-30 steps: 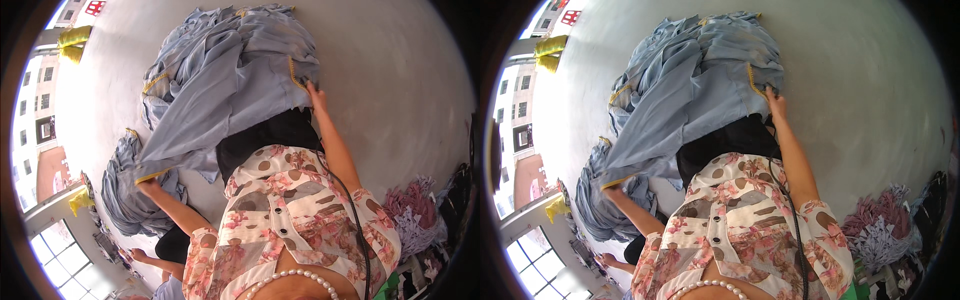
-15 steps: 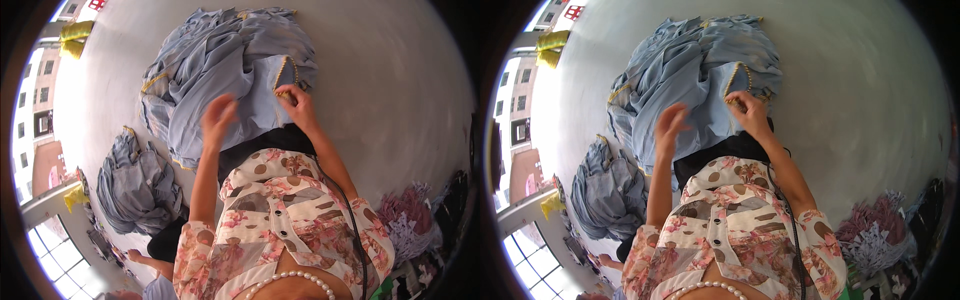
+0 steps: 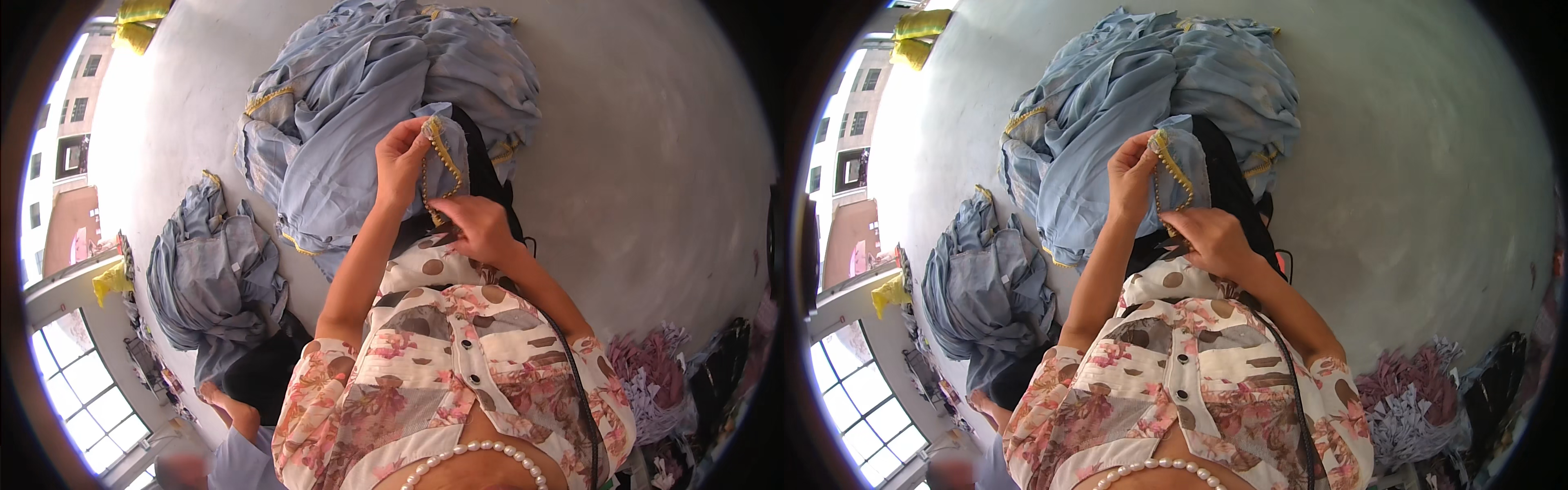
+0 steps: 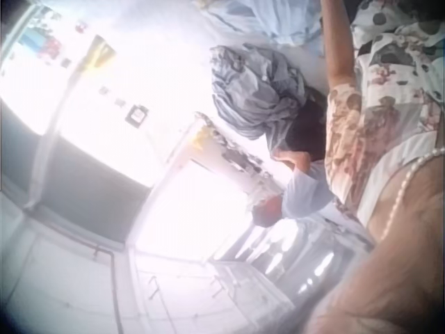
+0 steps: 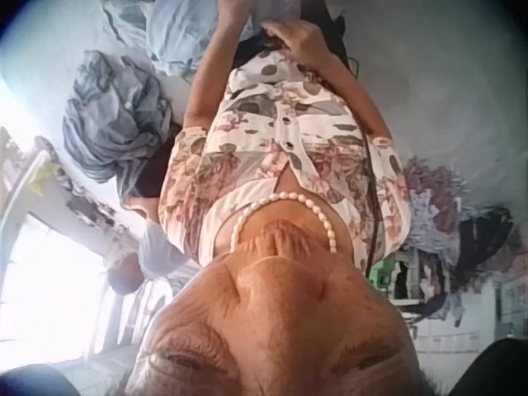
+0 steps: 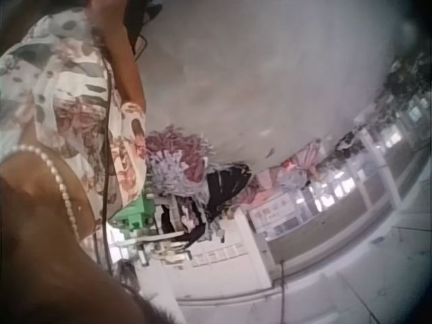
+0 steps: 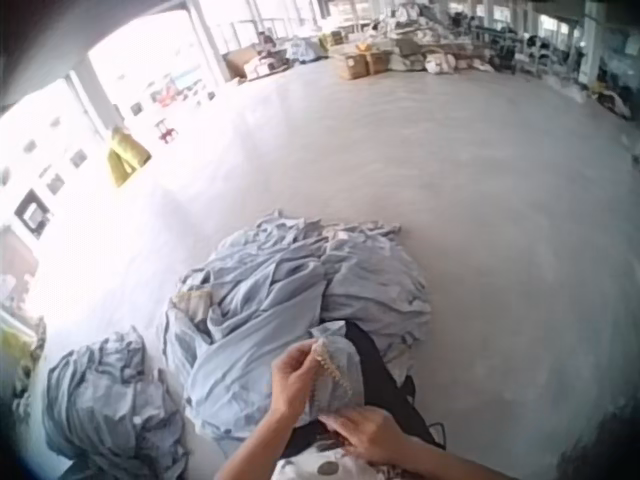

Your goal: The person repeatedly picks up light blue fabric pieces and aligns a gold beaded trim along the edges. They use a small handheld tool to secure the trim, then place the finished pieces into a growing pile. The process is repeated for multiple fabric sections.

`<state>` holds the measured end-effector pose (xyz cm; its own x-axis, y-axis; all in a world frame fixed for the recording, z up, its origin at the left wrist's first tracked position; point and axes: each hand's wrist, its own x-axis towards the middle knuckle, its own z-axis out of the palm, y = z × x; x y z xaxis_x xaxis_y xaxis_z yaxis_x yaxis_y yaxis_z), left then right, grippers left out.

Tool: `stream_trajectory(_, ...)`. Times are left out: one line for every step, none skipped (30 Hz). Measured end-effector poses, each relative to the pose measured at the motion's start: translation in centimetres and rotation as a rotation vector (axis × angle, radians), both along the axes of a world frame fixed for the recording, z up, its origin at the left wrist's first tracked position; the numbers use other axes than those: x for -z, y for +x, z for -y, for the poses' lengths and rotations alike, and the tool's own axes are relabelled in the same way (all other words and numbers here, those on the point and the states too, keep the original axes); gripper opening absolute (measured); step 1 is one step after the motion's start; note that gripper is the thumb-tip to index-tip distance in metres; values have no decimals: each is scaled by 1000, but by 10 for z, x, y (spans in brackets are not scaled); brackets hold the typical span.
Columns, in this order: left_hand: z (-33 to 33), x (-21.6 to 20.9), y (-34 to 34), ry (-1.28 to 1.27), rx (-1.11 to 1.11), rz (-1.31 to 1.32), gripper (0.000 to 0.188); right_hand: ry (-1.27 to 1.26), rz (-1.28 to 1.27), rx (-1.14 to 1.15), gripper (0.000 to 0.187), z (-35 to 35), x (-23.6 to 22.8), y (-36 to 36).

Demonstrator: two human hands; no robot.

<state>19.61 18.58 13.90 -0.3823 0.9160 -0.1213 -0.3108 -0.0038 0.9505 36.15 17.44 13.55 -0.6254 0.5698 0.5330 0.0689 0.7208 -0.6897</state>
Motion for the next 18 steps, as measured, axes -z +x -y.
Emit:
stream_trajectory(2, -6, 0, 18, 23, 65, 15, -43, -36, 82, 43, -3, -6, 2)
stream_trajectory(5, -12, 0, 37, 47, 131, 13, -87, -72, 163, 41, -7, -10, 6)
stream_trajectory(8, -17, 0, 56, 70, 195, 12, -131, -109, 244, 40, -12, -17, 8)
stream_trajectory(11, -23, 2, 62, 72, 193, 11, -170, -94, 307, 39, -18, -29, 8)
stream_trajectory(13, -27, 4, 68, 82, 193, 10, -208, -77, 378, 39, -27, -39, 7)
stream_trajectory(14, -32, 5, 74, 90, 193, 9, -250, -187, 347, 39, -33, -43, 3)
stream_trajectory(16, -35, 7, 76, 99, 135, 9, -285, -180, 297, 40, -37, -47, 1)
stream_trajectory(18, -37, 10, 78, 107, 78, 10, -320, -173, 247, 41, -40, -51, 0)
stream_trajectory(19, -39, 11, 79, 114, 20, 10, -355, -166, 195, 42, -43, -56, -1)
stream_trajectory(19, -40, 14, 75, 133, -5, 10, -416, -217, 137, 34, -42, -65, -6)
stream_trajectory(19, -41, 14, 73, 163, -51, 10, -451, -234, 123, 30, -44, -60, -7)
stream_trajectory(19, -43, 14, 70, 193, -97, 10, -485, -251, 108, 26, -46, -51, -9)
stream_trajectory(19, -44, 13, 67, 219, -144, 10, -521, -268, 90, 23, -47, -46, -10)
stream_trajectory(19, -44, 11, 36, 244, -161, 12, -556, -270, 121, 11, -46, -50, -7)
stream_trajectory(21, -46, 9, 11, 272, -134, 12, -597, -289, 140, 10, -46, -49, -6)
stream_trajectory(21, -49, 8, -12, 302, -106, 12, -638, -308, 161, 9, -47, -48, -5)
stream_trajectory(22, -51, 6, -36, 331, -78, 13, -679, -327, 182, 10, -48, -47, -4)
stream_trajectory(23, -50, 6, -38, 340, -37, 14, -805, -390, 141, 13, -51, -50, -2)
